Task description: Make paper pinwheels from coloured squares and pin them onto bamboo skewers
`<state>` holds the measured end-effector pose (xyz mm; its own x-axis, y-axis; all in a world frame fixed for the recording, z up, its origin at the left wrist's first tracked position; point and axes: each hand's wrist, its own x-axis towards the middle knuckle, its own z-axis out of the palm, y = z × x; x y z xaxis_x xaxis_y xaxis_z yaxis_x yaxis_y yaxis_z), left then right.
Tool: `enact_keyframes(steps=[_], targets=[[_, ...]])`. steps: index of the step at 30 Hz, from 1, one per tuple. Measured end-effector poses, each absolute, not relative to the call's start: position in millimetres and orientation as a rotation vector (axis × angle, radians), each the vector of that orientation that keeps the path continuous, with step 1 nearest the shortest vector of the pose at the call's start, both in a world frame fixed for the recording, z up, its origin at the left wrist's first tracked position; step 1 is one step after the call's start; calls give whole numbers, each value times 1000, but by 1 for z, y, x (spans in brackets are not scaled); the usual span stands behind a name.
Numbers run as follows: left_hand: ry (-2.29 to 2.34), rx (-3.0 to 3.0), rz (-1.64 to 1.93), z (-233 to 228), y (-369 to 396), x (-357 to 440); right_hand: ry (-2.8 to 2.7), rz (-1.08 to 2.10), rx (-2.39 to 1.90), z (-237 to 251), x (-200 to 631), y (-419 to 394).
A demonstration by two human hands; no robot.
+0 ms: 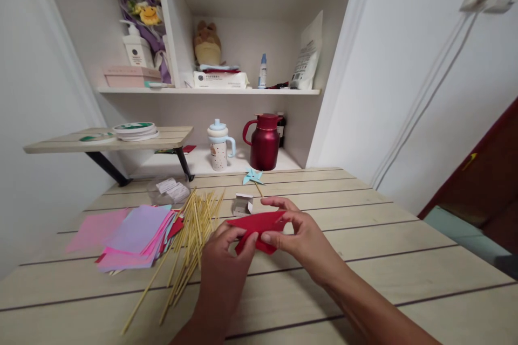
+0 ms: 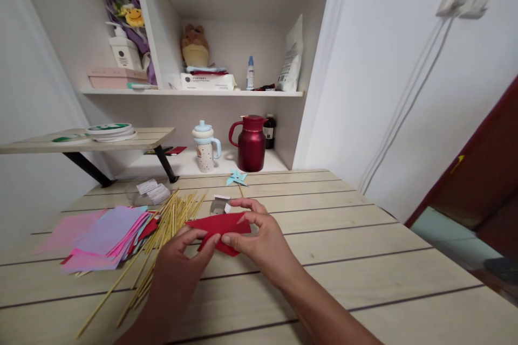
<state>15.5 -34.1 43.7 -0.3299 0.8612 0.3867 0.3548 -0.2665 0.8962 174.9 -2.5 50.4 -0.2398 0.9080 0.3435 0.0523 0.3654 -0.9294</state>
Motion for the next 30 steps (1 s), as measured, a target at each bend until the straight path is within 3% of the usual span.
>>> enact_keyframes(steps=[11, 18, 30], targets=[[1571, 1731, 1564, 28, -29, 12, -1633, 1002, -898, 49, 177, -1], [1510, 1573, 1708, 26, -26, 13, -1302, 1405, -893, 36, 169, -1], [1545, 1379, 1769, 45, -21, -15, -936, 1671, -695, 46, 172, 4]])
